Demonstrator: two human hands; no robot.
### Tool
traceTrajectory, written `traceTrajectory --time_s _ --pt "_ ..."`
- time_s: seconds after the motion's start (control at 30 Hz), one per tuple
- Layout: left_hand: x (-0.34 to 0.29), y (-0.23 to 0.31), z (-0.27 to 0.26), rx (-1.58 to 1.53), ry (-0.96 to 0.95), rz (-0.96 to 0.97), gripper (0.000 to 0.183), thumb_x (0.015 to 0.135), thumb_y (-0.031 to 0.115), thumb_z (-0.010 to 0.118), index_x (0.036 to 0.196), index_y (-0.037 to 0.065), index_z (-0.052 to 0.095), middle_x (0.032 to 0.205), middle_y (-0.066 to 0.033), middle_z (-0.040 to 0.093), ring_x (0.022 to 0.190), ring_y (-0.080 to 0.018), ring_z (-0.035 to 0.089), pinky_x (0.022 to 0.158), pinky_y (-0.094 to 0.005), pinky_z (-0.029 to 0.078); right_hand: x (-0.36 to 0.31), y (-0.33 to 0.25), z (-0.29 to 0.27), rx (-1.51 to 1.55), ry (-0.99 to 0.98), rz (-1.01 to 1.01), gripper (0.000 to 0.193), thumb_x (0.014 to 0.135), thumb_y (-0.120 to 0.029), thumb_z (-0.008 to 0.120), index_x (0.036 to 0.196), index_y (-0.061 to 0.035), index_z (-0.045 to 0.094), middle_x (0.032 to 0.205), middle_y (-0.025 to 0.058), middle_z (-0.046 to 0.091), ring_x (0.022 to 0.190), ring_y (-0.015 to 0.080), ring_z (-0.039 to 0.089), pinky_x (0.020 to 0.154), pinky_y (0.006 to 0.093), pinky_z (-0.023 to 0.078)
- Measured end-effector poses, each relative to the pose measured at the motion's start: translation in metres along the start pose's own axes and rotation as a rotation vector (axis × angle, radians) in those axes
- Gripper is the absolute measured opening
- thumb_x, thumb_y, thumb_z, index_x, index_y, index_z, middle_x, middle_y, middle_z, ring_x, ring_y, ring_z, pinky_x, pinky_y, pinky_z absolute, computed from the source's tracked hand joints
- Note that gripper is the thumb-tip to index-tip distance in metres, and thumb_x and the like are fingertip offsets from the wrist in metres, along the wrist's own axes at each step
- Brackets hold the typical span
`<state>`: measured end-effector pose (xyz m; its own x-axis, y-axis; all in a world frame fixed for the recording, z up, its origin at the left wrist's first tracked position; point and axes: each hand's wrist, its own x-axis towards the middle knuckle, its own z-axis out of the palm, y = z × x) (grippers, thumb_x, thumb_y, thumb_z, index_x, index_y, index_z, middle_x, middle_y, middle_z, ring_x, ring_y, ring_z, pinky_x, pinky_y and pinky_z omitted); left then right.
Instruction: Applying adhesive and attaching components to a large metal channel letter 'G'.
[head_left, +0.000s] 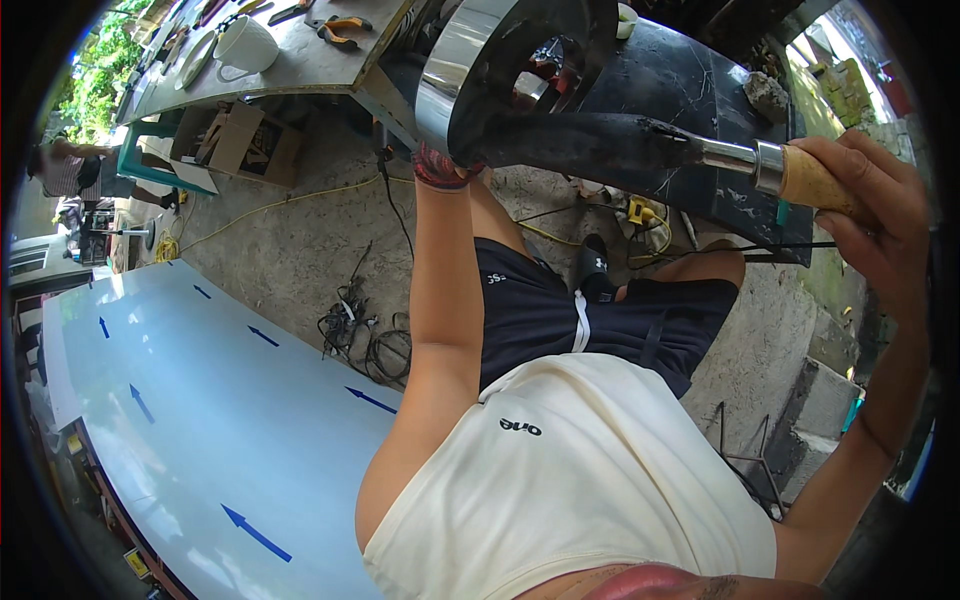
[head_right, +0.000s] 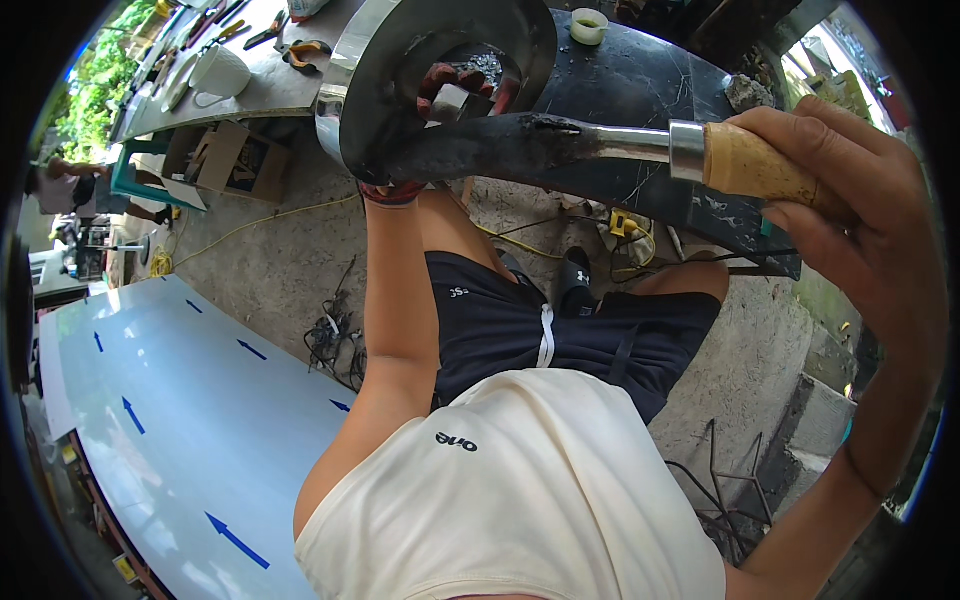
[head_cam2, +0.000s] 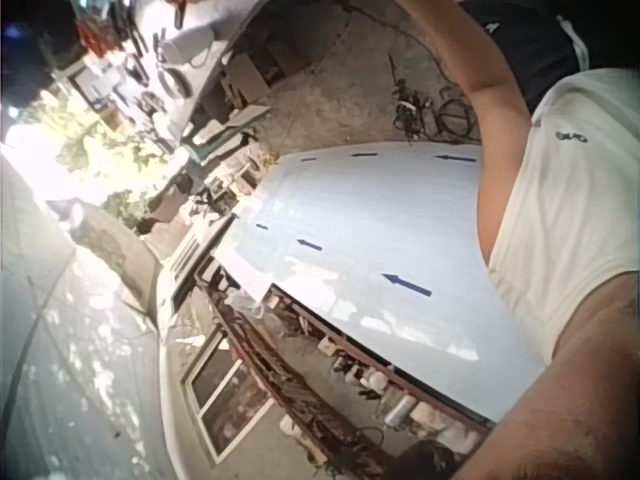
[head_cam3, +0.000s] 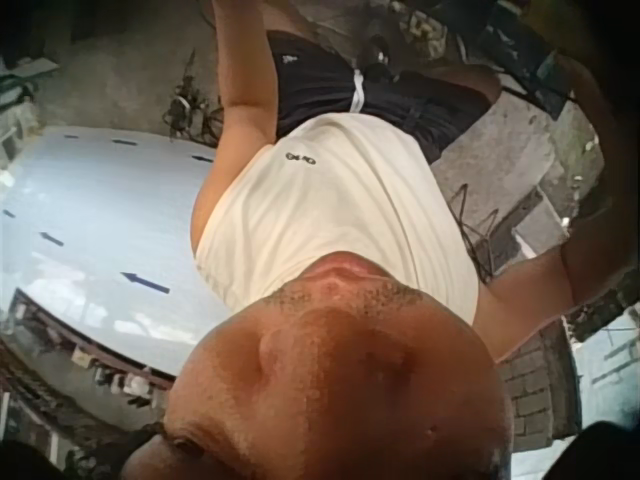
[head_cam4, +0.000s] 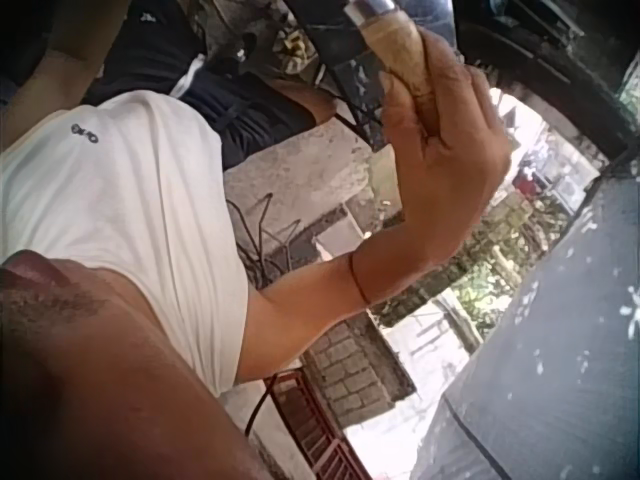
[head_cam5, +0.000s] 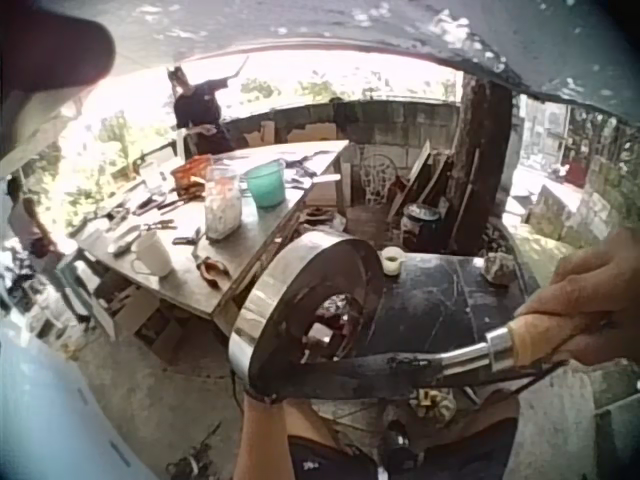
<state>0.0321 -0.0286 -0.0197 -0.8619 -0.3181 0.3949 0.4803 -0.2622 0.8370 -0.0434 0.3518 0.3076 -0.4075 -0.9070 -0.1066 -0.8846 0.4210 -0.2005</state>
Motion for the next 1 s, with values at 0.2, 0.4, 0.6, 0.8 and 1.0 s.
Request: traceTrajectory --time_s 0.2,0.4,0.6,0.8,1.0 --pt "0.008 -0.006 0.0 0.011 -0.011 0.001 0.057 0.1 0.018 0.056 0.152 0.0 0.042 0.149 -0.0196 0.053 0.137 -0.0312 0.052 0.117 -0.0444 0.039 -0.049 0.054 -0.009 -0.064 -0.021 -0.018 0.048 0.087 -0.008 0.066 0.134 0.0005 0.06 0.111 0.0145 0.063 0.091 0.022 0.065 0.078 0.0333 0.052" --pt "0.002 -0.013 -0.006 0.043 0.0 -0.026 0.057 0.1 0.018 0.056 0.152 0.0 0.042 0.149 -0.0197 0.054 0.136 -0.0309 0.053 0.117 -0.0436 0.04 0.151 -0.197 -0.02 -0.039 -0.018 -0.071 0.047 0.087 -0.009 0.068 0.133 0.0002 0.062 0.11 0.0141 0.065 0.091 0.0212 0.065 0.078 0.0328 0.053" --pt "-0.002 -0.011 -0.01 0.079 0.001 -0.043 0.057 0.1 0.017 0.056 0.152 -0.001 0.041 0.148 -0.0198 0.054 0.135 -0.0305 0.053 0.116 -0.0427 0.041 0.124 -0.151 -0.024 -0.02 -0.001 -0.123 0.046 0.088 -0.009 0.069 0.132 -0.0002 0.063 0.109 0.0137 0.066 0.091 0.0205 0.066 0.078 0.0323 0.053" --pt "0.003 0.017 0.023 0.144 -0.013 0.061 0.059 0.099 0.016 0.058 0.15 -0.006 0.039 0.145 -0.0204 0.055 0.128 -0.0274 0.059 0.108 -0.035 0.048 0.102 -0.116 -0.028 -0.005 0.021 -0.153 0.044 0.088 -0.01 0.071 0.131 -0.0006 0.065 0.108 0.0132 0.067 0.09 0.0197 0.066 0.078 0.0317 0.054" --pt "0.002 0.017 0.018 0.229 -0.049 0.047 0.059 0.1 0.021 0.06 0.151 -0.003 0.04 0.145 -0.0183 0.055 0.132 -0.0271 0.056 0.112 -0.0362 0.044 0.084 -0.082 -0.031 0.014 0.04 -0.197 0.043 0.088 -0.011 0.072 0.13 -0.0009 0.066 0.107 0.0128 0.069 0.09 0.0189 0.067 0.077 0.0312 0.054"
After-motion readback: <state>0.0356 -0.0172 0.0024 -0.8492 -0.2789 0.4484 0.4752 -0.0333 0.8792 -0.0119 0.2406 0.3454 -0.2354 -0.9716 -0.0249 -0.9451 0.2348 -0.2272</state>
